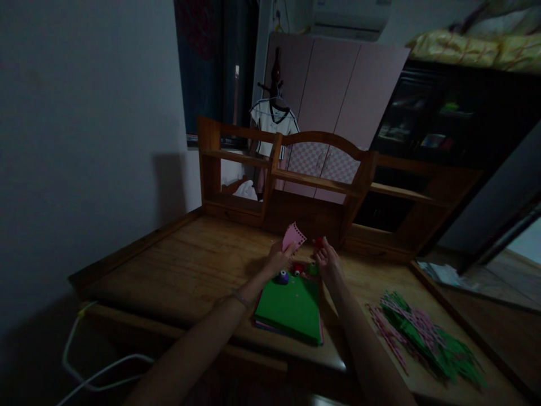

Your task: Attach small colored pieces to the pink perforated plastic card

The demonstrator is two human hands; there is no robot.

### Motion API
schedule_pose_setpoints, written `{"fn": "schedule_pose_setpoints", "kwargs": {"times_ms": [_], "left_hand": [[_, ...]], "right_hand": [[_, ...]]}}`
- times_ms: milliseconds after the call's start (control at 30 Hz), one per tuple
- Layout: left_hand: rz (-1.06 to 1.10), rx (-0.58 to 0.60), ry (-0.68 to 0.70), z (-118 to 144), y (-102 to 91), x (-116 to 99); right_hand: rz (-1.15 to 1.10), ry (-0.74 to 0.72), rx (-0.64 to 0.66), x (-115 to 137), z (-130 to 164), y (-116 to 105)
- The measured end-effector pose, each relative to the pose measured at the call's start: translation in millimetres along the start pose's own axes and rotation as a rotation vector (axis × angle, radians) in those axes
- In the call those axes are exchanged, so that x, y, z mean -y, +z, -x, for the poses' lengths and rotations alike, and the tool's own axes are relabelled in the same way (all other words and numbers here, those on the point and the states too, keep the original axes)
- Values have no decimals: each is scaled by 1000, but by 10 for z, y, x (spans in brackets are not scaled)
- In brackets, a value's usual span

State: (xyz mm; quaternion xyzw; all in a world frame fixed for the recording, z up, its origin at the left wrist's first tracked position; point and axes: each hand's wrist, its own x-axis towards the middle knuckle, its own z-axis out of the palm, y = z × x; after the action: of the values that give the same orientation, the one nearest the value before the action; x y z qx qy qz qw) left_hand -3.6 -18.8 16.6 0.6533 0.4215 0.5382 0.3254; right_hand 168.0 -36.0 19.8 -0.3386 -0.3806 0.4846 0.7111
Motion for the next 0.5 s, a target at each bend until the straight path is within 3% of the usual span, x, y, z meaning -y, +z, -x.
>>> {"fn": "schedule_pose_setpoints", "kwargs": {"times_ms": [167, 500], "left_hand": [[80, 10, -86, -19, 7, 71], [336, 55, -166, -111, 109, 227]], "right_hand": [[-65, 53, -14, -20, -1, 32], [245, -78, 124, -29, 82, 157]]}}
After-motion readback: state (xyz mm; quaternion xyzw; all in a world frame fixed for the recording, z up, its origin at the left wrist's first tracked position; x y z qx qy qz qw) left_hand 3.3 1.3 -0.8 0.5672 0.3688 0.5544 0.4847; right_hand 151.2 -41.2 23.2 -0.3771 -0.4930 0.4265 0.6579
